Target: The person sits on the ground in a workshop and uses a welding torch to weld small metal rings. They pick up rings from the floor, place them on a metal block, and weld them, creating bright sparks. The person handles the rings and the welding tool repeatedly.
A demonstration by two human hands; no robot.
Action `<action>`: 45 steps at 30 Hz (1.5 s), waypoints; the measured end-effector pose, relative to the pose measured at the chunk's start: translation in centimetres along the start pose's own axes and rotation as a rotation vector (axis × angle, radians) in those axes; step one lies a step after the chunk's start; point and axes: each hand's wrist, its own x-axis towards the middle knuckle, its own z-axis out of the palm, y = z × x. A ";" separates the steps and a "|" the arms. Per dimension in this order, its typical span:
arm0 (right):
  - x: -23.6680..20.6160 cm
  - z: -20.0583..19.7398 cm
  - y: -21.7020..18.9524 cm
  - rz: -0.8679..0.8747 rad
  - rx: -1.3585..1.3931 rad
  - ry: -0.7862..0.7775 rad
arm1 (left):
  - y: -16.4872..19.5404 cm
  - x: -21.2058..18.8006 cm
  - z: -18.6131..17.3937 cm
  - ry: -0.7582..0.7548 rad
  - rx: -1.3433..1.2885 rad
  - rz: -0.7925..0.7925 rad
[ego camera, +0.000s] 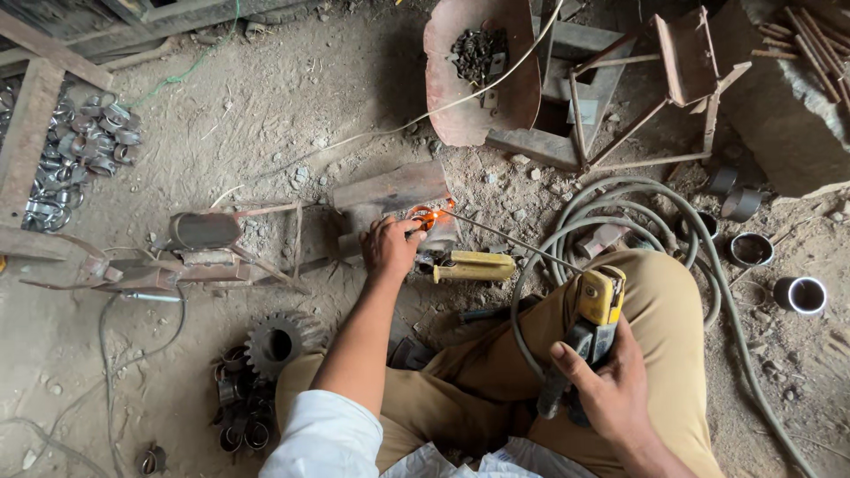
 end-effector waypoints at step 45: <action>0.0 0.3 0.1 0.146 0.109 -0.029 | -0.4 0.5 0.4 -0.045 -0.017 -0.008</action>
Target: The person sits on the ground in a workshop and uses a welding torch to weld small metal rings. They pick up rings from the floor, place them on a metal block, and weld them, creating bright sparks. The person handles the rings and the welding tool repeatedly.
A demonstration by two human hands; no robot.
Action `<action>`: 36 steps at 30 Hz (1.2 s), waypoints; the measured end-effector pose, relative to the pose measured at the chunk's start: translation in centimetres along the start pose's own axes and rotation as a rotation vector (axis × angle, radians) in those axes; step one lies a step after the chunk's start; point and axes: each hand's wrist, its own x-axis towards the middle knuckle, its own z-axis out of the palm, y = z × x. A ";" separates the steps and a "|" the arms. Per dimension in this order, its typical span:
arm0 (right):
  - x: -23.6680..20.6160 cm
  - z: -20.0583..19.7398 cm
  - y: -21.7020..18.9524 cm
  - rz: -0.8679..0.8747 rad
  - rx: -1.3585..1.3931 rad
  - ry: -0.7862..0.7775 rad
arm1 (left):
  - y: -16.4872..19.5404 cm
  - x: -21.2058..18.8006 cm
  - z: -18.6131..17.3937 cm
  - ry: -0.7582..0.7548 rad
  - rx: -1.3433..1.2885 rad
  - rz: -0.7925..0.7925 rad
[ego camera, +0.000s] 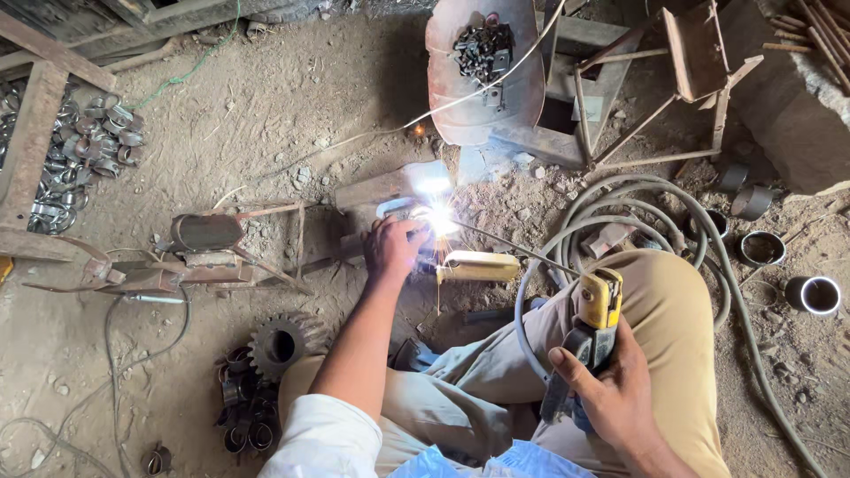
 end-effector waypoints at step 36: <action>0.4 -0.3 0.0 -0.122 -0.175 0.011 | 0.0 -0.3 -0.4 0.112 -0.041 0.000</action>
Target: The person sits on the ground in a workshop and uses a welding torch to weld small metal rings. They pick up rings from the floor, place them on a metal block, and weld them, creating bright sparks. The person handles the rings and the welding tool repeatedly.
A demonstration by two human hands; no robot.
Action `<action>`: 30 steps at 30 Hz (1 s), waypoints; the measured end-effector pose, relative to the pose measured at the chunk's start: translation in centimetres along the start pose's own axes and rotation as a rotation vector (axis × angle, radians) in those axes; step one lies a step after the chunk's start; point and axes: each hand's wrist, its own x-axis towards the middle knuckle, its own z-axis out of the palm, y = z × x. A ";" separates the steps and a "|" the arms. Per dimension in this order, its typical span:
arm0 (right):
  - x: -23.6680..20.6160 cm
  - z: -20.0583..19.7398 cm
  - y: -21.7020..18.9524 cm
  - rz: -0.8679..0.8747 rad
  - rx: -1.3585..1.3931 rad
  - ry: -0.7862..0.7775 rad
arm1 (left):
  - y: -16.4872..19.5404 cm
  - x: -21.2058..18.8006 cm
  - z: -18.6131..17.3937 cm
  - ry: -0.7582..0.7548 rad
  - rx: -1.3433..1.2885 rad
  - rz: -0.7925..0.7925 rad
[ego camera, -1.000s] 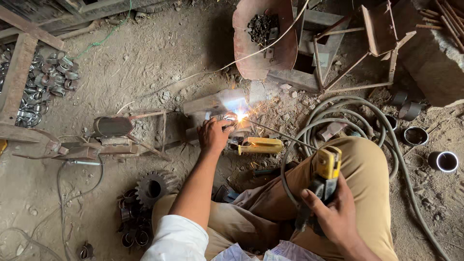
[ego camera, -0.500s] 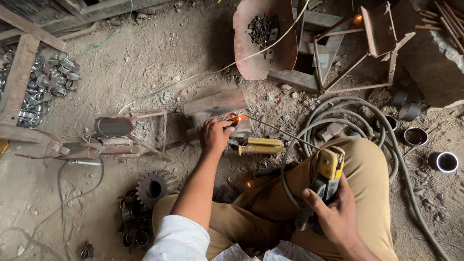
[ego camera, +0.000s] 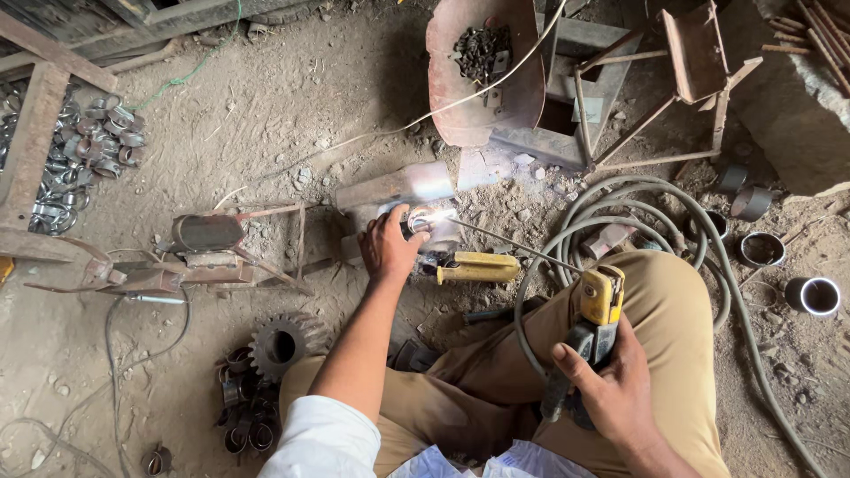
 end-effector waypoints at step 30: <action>0.2 -0.4 0.3 0.035 0.060 0.043 | -0.8 0.2 0.8 0.005 -0.095 -0.114</action>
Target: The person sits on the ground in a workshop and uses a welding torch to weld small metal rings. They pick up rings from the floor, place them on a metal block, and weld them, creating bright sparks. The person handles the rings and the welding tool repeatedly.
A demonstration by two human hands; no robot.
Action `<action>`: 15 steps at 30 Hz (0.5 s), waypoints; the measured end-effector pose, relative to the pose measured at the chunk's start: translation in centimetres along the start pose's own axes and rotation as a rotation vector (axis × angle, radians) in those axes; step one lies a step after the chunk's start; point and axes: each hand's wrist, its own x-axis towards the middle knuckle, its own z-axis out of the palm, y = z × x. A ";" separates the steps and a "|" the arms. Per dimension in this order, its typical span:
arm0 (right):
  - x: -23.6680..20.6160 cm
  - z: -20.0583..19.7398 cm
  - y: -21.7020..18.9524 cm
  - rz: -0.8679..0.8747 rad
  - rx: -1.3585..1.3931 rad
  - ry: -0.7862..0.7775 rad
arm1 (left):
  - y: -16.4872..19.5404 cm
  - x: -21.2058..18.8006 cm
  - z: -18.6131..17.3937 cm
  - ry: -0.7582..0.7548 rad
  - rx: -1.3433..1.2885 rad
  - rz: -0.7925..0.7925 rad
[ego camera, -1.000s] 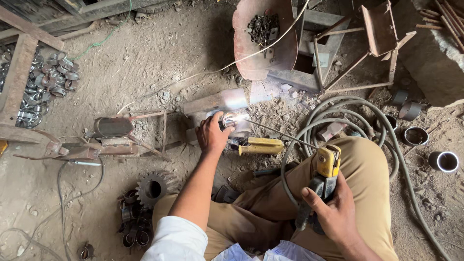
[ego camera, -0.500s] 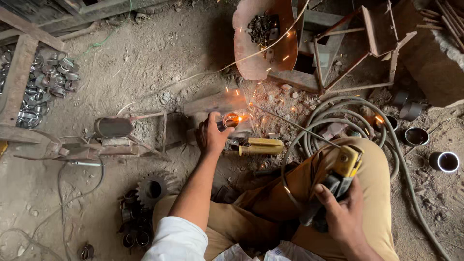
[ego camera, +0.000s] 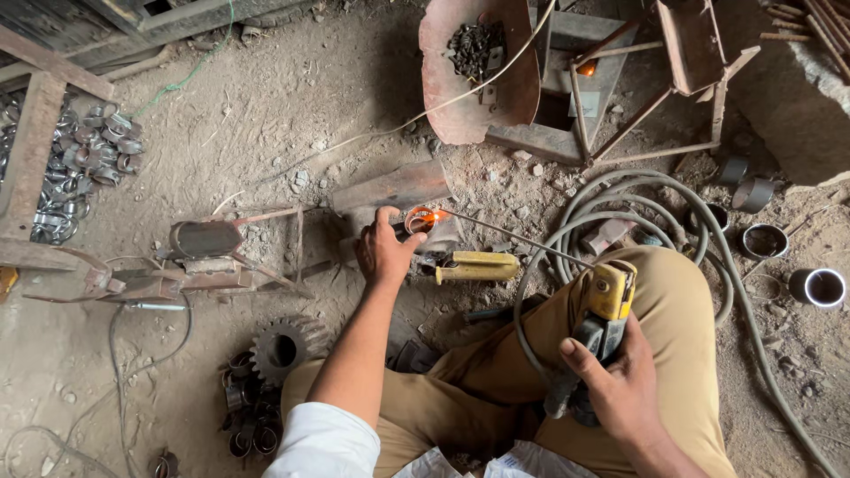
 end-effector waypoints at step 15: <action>0.3 0.2 0.2 -0.016 0.027 -0.050 | 0.0 0.0 0.1 -0.058 -0.003 -0.069</action>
